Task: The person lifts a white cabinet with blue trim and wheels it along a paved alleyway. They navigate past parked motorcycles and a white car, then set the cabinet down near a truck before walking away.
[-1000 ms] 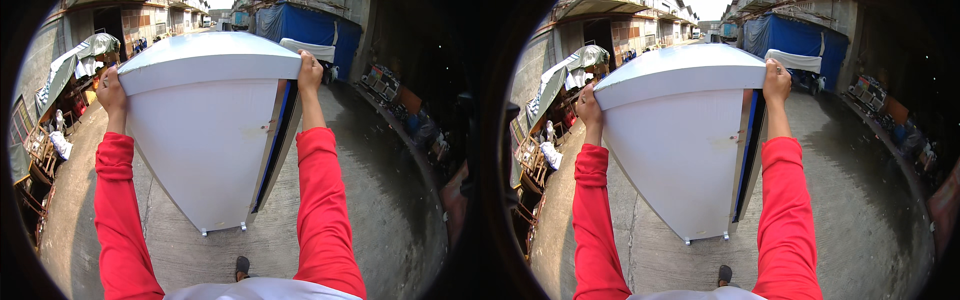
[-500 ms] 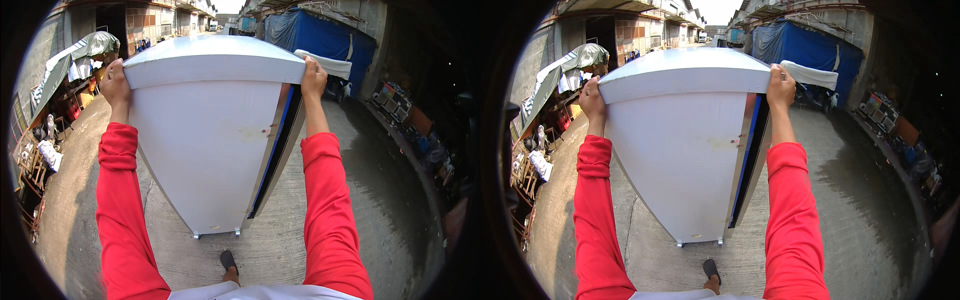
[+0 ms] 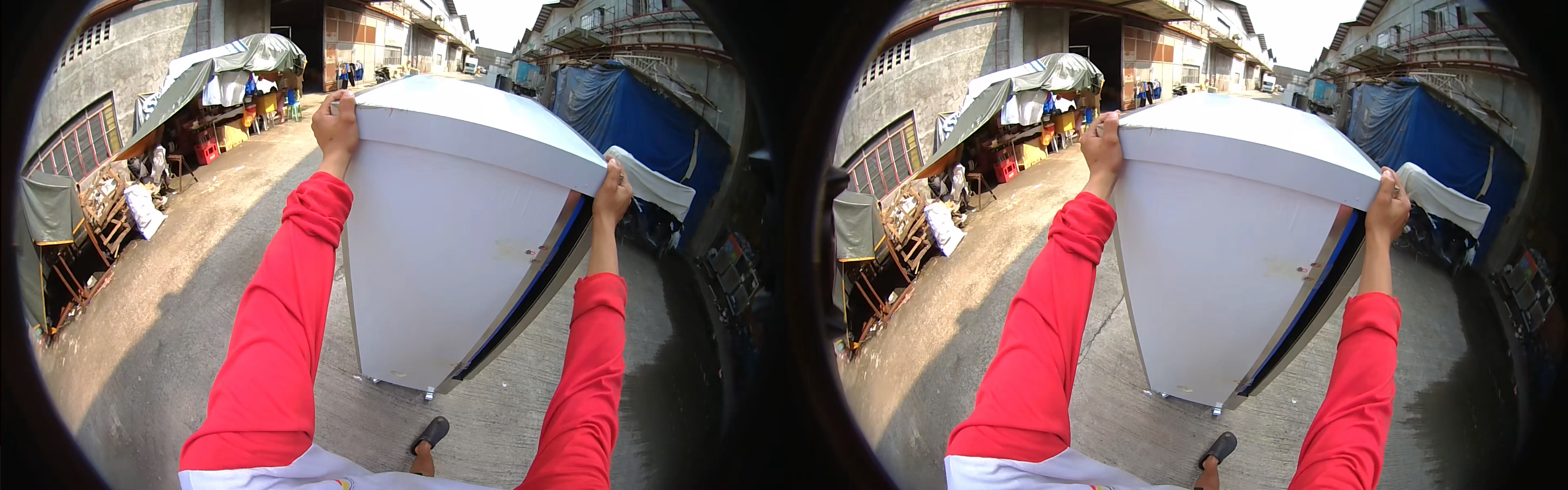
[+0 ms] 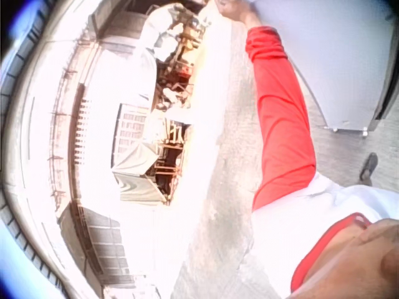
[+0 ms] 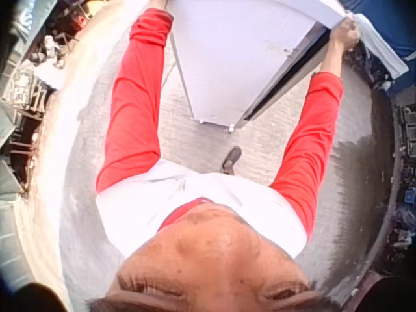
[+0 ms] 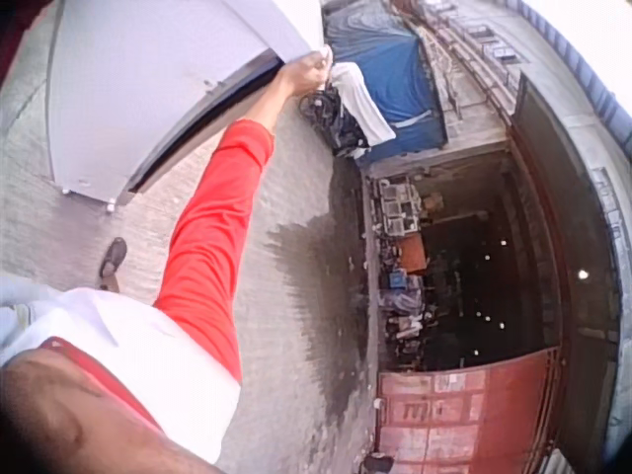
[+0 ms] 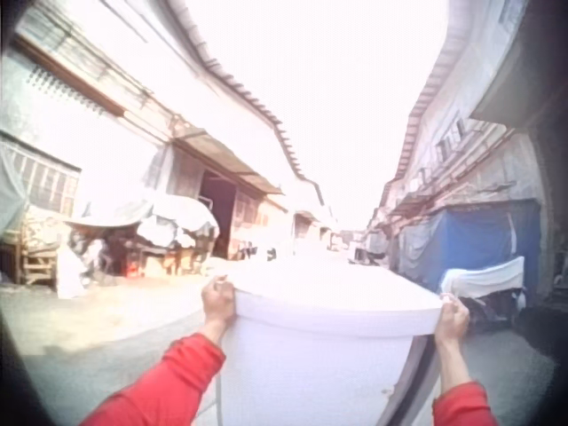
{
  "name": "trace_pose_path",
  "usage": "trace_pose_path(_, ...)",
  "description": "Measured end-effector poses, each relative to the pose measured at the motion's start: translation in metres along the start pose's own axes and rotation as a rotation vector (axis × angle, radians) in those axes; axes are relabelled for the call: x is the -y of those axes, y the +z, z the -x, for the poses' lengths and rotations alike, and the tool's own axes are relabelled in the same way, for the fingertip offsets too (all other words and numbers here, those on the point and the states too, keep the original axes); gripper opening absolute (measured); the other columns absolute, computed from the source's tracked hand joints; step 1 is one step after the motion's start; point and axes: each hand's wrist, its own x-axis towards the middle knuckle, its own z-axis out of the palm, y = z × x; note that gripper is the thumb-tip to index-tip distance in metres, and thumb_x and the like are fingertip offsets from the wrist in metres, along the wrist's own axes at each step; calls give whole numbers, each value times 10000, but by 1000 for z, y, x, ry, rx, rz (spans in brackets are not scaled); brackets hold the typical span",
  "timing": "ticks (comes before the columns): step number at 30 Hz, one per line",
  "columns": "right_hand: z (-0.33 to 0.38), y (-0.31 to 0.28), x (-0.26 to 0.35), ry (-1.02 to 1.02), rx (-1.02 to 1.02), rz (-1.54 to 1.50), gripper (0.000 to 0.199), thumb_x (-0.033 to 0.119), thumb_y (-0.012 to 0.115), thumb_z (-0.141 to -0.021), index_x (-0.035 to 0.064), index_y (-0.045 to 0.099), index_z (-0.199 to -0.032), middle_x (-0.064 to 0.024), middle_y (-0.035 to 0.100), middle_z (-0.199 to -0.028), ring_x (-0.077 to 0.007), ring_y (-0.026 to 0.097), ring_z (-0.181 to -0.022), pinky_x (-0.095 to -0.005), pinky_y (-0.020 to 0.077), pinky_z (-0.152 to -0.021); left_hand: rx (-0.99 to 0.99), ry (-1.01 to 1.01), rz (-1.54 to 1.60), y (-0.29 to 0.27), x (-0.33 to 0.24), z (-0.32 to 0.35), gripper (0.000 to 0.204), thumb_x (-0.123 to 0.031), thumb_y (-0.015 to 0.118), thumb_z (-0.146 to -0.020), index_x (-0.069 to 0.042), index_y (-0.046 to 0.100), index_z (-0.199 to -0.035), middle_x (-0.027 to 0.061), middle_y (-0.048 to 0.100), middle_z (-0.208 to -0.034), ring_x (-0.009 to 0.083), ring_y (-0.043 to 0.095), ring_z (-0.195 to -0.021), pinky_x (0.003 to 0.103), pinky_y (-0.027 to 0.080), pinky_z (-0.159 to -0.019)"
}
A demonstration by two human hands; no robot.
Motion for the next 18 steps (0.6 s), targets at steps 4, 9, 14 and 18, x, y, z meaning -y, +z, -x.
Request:
trace_pose_path(4, -45, 113, -72, 79, 5, 56, 487, 534, 563, -897, 174, 779, -1142, -143, 761, -1063, -317, 711, -1021, -410, 523, -888, 60, -14, 105, 96, 86, -29, 396, -358, 667, -903, 8, 756, -1025, 114, 751, -876, 162, 660, -839, 295, 513, -795)
trace_pose_path(9, -100, 249, -129, 149, 25, 85, 428, 513, 576, -898, 217, 760, -1147, -155, 759, -1022, -353, 708, -1012, -442, 532, -871, 113, 70, 155, 224, 203, -91, 352, -287, 605, -960, 23, 754, -1033, 80, 755, -1015, 172, 673, -949, 295, 501, -914)
trace_pose_path(14, -156, 363, -220, 102, 58, 104, 381, 472, 609, -891, 197, 753, -1111, -135, 757, -1018, -368, 715, -958, -472, 548, -820, 169, -23, 284, 367, 328, -120, 335, -224, 558, -997, 44, 739, -1083, 129, 738, -1119, 199, 672, -1051, 306, 490, -973)
trace_pose_path(18, -193, 488, -285, 128, 119, 6, 399, 437, 618, -880, 136, 733, -1115, -162, 732, -1045, -392, 699, -979, -515, 544, -828, 179, -69, 239, 439, 426, -173, 398, -269, 500, -1021, 34, 713, -1167, 130, 712, -1196, 211, 663, -1089, 316, 497, -980)
